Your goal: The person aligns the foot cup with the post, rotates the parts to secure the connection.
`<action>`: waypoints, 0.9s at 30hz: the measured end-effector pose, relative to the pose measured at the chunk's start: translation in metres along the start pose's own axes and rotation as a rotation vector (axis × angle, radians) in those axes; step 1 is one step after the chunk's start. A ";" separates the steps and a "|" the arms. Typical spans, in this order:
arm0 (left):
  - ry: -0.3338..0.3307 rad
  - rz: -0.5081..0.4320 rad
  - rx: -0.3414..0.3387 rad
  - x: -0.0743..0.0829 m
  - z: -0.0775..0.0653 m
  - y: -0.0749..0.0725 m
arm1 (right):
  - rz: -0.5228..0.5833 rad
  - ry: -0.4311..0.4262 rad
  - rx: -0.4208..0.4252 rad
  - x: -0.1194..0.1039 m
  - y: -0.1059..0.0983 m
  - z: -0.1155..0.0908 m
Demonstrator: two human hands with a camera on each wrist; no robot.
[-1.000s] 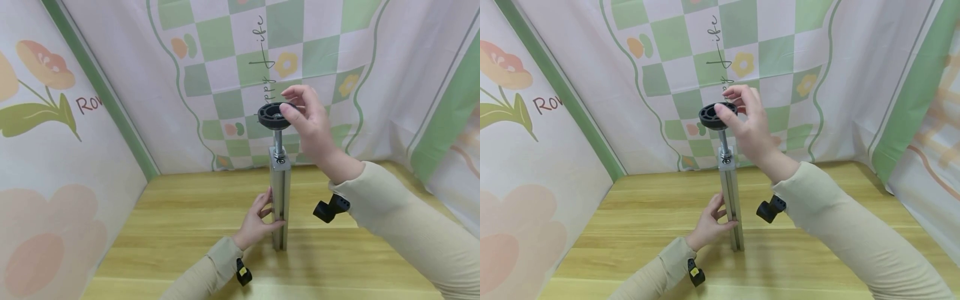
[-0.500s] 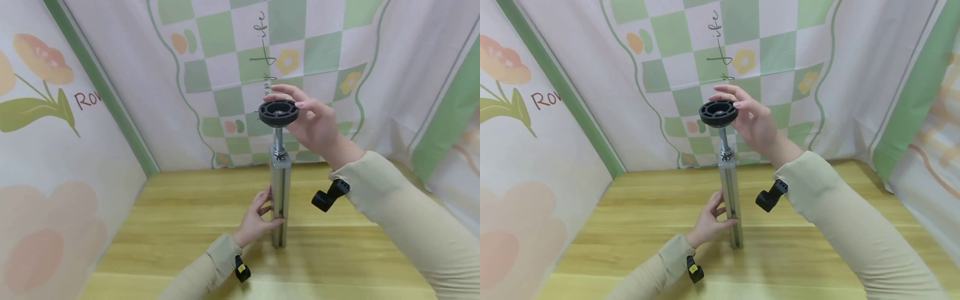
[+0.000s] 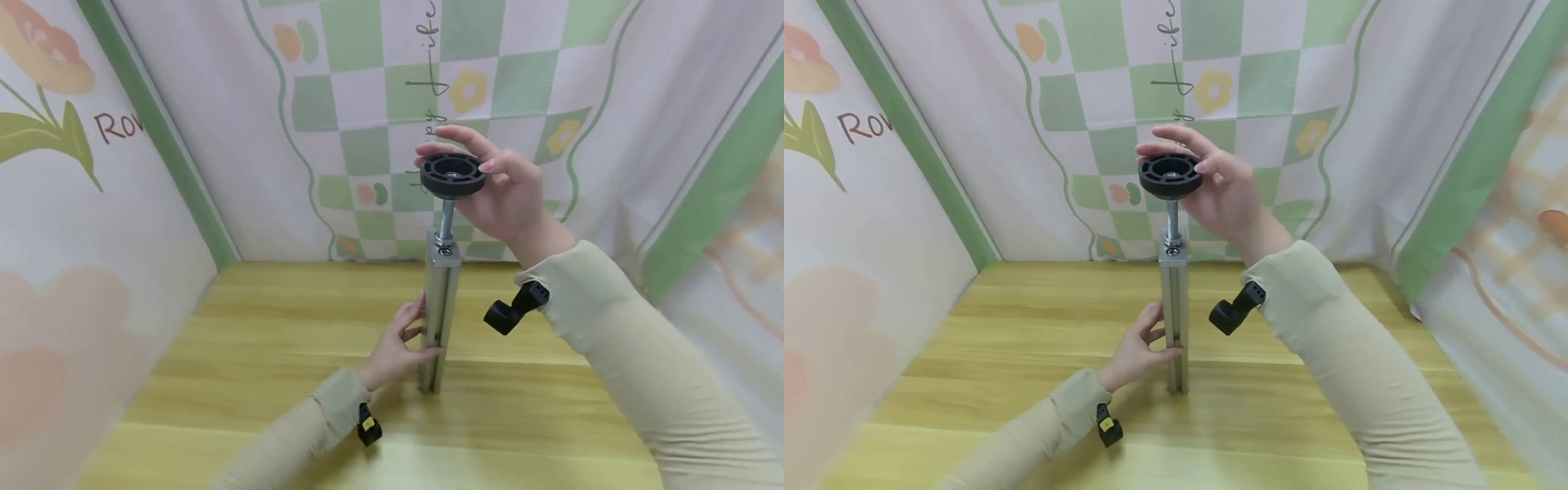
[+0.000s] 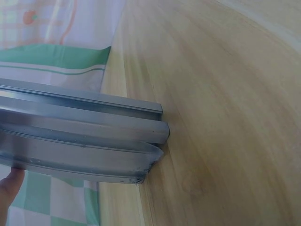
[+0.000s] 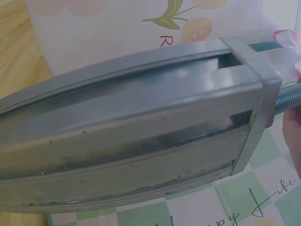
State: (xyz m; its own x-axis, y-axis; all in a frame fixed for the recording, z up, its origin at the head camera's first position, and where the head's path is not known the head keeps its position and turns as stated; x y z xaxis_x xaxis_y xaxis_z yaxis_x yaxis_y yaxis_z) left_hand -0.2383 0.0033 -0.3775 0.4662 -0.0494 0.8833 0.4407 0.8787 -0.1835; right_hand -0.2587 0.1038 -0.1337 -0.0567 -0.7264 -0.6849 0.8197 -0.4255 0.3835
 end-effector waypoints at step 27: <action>-0.017 -0.009 0.002 -0.003 0.003 0.005 | -0.292 -0.116 0.046 -0.003 -0.008 -0.008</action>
Point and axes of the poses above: each hand's wrist, its own z-axis towards the middle knuckle, its own y-axis out of the palm, x = y × z, the point moved 7 cm from there along z, towards the middle knuckle
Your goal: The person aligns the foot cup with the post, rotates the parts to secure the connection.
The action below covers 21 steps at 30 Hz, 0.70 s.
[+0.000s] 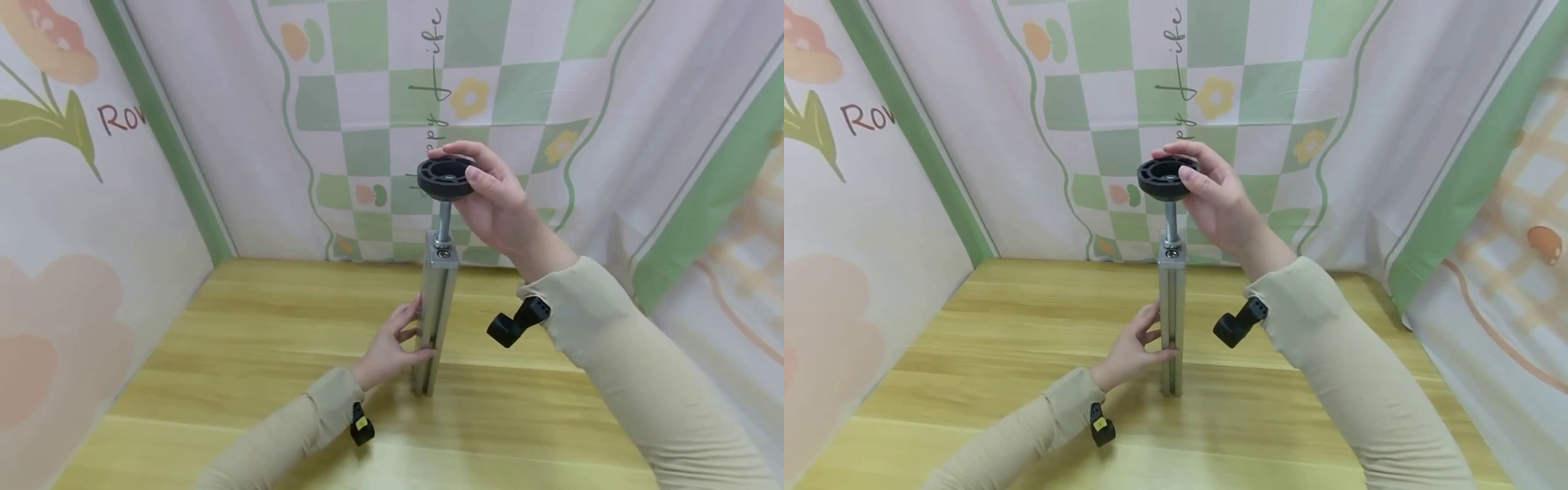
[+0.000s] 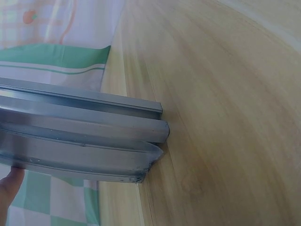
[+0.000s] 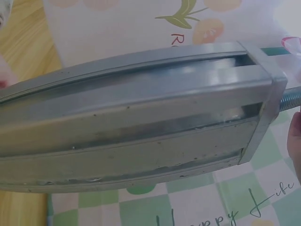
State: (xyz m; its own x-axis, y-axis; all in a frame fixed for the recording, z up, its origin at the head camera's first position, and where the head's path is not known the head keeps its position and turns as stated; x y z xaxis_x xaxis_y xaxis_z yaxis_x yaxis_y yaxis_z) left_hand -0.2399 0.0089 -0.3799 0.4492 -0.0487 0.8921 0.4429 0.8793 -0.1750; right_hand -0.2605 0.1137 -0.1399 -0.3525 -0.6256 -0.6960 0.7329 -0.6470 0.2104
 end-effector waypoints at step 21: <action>0.020 -0.014 -0.004 -0.004 -0.001 0.008 | -0.378 -0.049 0.330 -0.011 -0.001 -0.012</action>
Point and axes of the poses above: each hand's wrist, its own z-axis towards the middle knuckle, its own y-axis out of the palm, x = y × z, the point moved 7 cm from there along z, towards the middle knuckle
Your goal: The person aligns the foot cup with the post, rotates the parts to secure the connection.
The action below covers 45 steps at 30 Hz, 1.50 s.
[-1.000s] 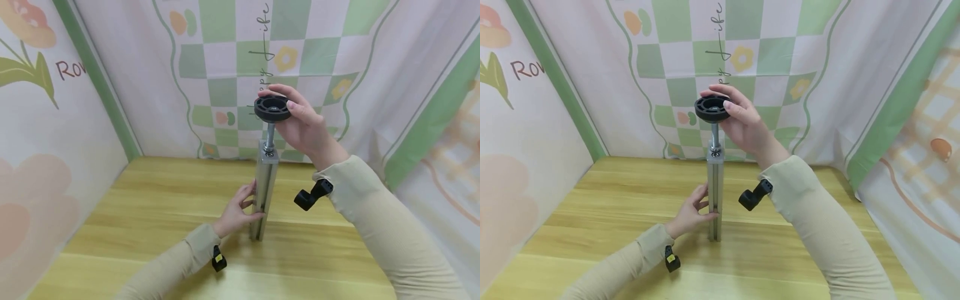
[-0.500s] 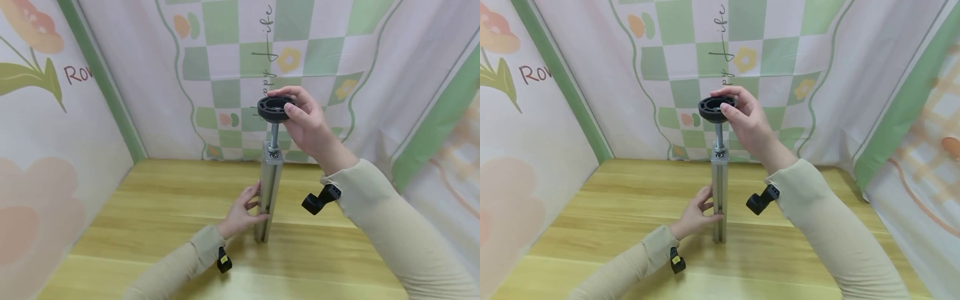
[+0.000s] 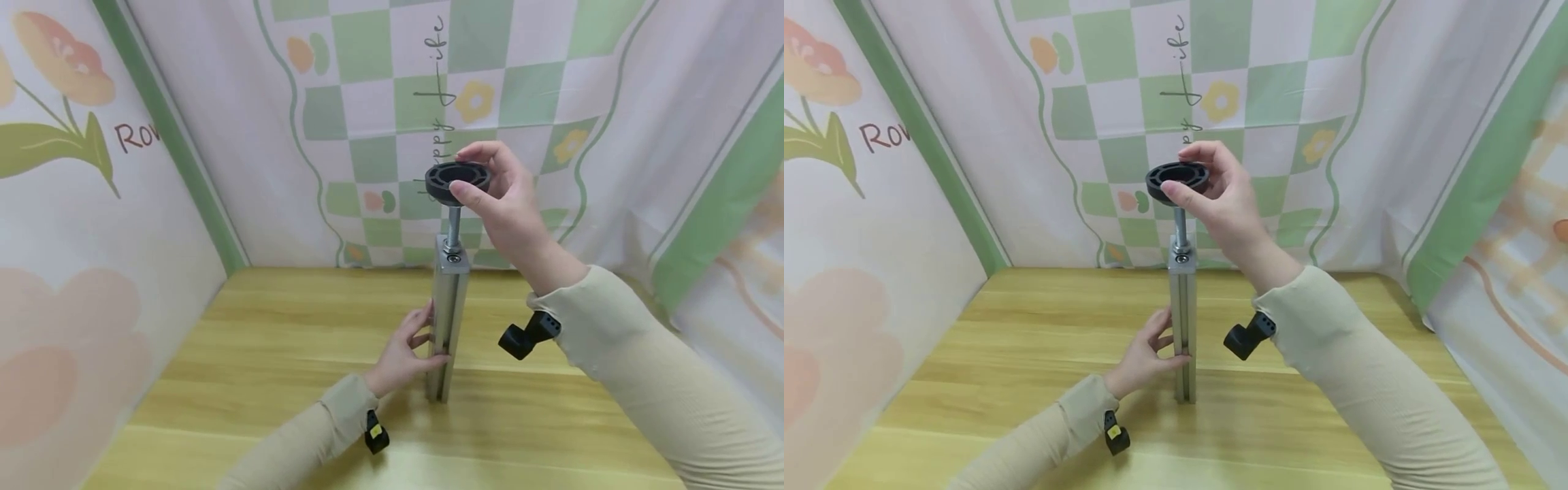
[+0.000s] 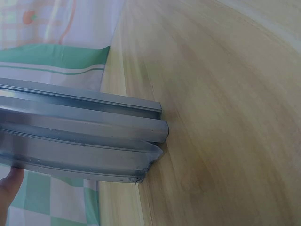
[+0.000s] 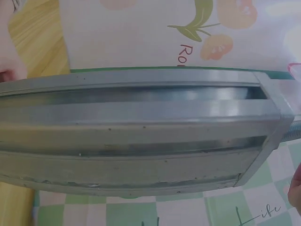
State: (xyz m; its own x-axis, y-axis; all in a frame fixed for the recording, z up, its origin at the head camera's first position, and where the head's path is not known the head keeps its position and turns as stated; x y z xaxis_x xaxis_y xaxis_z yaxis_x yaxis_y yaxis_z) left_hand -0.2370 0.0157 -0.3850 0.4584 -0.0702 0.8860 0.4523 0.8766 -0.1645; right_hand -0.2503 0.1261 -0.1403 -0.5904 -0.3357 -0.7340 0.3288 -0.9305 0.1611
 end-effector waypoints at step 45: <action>-0.002 -0.004 -0.009 0.000 -0.002 0.004 | 0.455 0.163 -0.368 0.008 0.012 0.001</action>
Point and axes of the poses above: each hand's wrist, its own z-axis towards the middle knuckle, its own y-axis out of the palm, x = y × z, the point moved 7 cm from there along z, towards the middle knuckle
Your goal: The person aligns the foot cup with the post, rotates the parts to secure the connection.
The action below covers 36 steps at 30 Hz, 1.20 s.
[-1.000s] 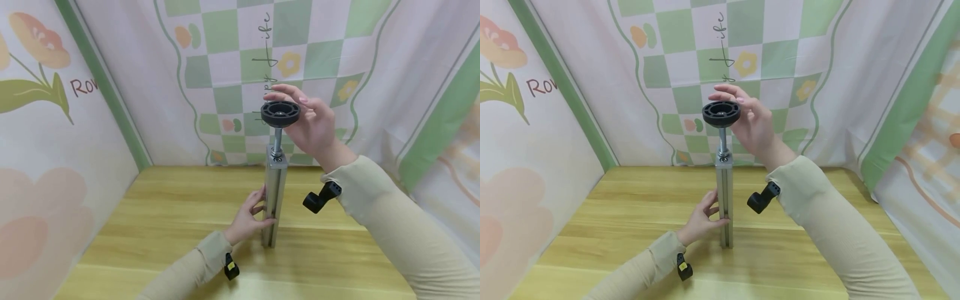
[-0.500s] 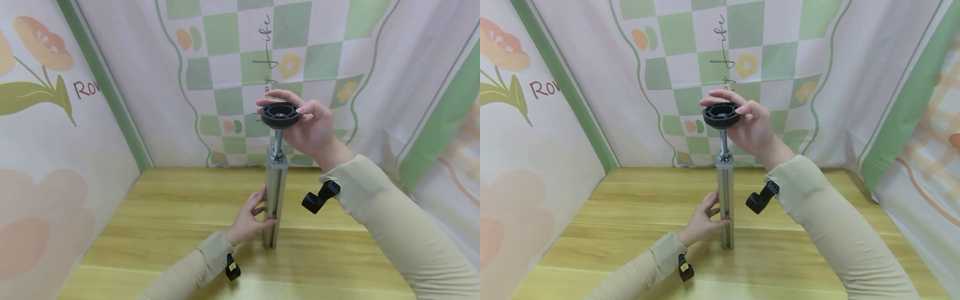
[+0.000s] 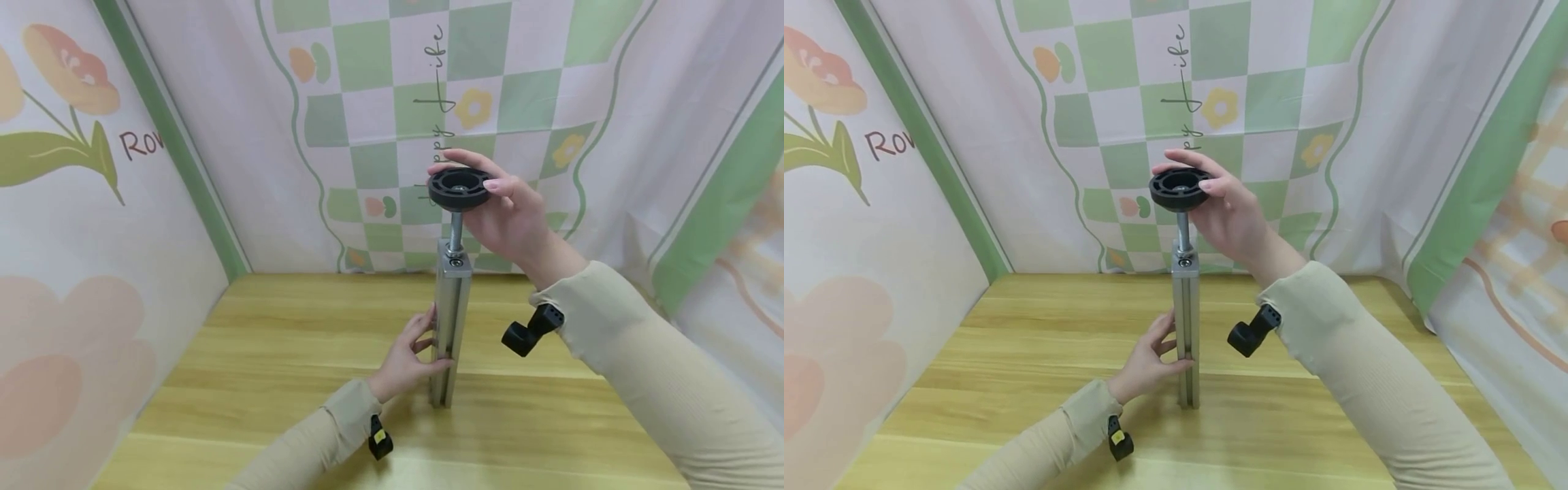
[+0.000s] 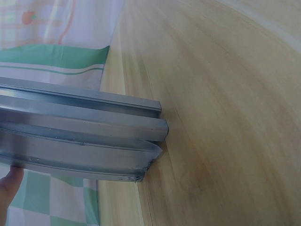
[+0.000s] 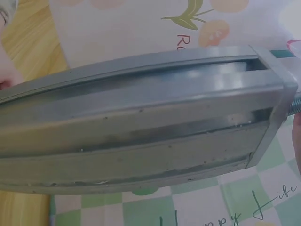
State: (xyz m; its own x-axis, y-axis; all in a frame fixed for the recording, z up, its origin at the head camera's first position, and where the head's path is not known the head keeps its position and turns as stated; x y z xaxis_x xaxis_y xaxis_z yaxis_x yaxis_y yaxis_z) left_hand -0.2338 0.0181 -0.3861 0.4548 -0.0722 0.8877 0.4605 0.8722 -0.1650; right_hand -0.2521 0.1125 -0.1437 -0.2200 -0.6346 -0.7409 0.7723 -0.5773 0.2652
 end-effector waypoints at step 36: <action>-0.025 -0.022 -0.001 0.004 -0.001 0.002 | -1.031 -0.227 0.456 -0.028 0.020 -0.020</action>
State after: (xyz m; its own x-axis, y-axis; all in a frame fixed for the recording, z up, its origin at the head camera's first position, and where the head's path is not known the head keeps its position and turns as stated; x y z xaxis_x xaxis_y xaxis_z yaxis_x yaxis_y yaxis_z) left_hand -0.2307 0.0188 -0.3830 0.4253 -0.0786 0.9016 0.4707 0.8701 -0.1461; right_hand -0.2180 0.1290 -0.1301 -0.7601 0.1962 -0.6195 -0.1143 -0.9788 -0.1699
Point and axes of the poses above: each hand's wrist, its own z-axis towards the middle knuckle, its own y-axis out of the palm, x = y × z, the point moved 7 cm from there along z, towards the middle knuckle
